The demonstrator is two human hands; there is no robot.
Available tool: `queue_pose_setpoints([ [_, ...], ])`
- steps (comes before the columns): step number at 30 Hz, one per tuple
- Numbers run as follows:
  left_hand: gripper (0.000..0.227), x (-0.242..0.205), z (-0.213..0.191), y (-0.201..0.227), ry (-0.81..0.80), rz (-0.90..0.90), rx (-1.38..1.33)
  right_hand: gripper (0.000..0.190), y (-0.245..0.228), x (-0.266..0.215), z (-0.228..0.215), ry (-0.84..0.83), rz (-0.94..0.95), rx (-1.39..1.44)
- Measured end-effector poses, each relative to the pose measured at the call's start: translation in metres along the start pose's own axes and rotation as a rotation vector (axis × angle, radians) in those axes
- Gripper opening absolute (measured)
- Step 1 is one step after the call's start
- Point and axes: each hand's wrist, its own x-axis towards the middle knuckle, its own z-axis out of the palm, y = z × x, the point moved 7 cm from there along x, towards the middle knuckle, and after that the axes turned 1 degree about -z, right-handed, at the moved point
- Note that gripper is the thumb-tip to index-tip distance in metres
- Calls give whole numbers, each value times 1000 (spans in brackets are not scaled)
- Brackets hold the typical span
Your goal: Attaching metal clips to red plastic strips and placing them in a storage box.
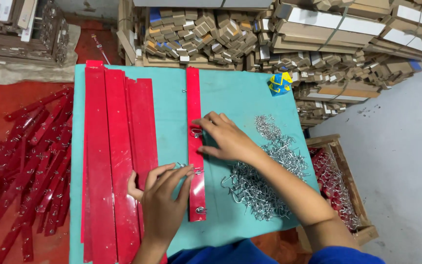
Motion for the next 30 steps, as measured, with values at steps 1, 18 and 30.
queue_pose_setpoints([
  [1, 11, 1, 0, 1, 6, 3, -1, 70, -10, -5, -12, 4, -3, -5],
  [18, 12, 2, -1, 15, 117, 63, -51, 29, -80, -34, -21, 58, -401, 539],
  [30, 52, -8, 15, 17, -70, 169, 44, 8, -2, 11, -44, 356, -215, 402],
])
